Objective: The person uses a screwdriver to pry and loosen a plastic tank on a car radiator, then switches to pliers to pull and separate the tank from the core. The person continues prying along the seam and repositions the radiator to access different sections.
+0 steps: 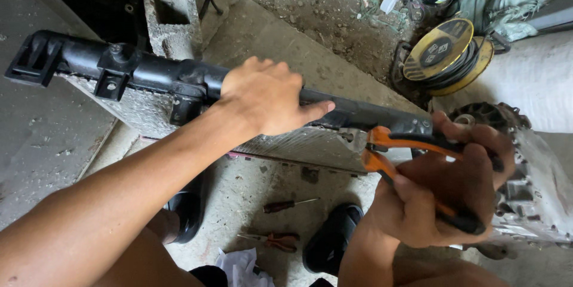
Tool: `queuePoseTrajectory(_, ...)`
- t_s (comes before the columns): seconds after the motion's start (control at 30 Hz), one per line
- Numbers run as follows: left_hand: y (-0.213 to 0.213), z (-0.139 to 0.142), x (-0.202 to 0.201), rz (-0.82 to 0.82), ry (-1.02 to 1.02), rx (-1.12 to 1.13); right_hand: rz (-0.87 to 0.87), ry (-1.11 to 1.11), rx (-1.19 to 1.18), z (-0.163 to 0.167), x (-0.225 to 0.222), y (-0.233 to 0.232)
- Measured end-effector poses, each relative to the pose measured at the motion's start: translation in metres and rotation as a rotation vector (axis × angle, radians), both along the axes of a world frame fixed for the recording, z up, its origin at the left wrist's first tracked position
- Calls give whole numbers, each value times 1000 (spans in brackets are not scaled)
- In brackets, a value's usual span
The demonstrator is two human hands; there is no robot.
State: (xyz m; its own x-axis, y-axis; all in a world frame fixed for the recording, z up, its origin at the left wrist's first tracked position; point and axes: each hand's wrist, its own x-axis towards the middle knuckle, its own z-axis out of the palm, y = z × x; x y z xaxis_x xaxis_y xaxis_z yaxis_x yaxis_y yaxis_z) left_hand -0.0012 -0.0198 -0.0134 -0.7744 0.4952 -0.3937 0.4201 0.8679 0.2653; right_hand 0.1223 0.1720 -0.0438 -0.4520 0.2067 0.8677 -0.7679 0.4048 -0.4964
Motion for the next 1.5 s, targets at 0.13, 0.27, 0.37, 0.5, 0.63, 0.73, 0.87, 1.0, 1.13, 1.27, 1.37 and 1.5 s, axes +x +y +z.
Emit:
queuePoseTrajectory(0.13,0,0,1,-10,-29,-23,-47,-39,36,1,6,1)
queuePoseTrajectory(0.27,-1,2,2,-2,-2,7,-45,-27,-26,5,11,-3)
queuePoseTrajectory(0.37,-2,2,2,1,1,14,-69,-46,-3,5,11,-7)
queuePoseTrajectory(0.5,-2,-1,2,1,92,79,-53,-83,-40,4,11,-12)
queuePoseTrajectory(0.63,-2,-5,2,9,-15,10,56,-94,-178,5,12,-21)
queuePoseTrajectory(0.73,-2,-6,1,34,84,87,82,-98,-320,7,12,-36)
queuePoseTrajectory(0.87,-3,-6,0,22,72,55,75,-119,-431,9,13,-52)
queuePoseTrajectory(1.0,-2,-4,1,15,17,9,21,-113,-277,10,7,-39)
queuePoseTrajectory(1.13,-1,-3,1,8,5,-4,226,-106,-252,3,3,-15)
queuePoseTrajectory(1.27,-1,-3,2,15,5,3,384,-116,-385,-4,2,0)
queuePoseTrajectory(1.37,-2,-5,2,11,57,31,478,-131,-562,-6,-2,5)
queuePoseTrajectory(1.5,-1,-8,3,-6,59,5,402,-113,-535,-3,-12,6)
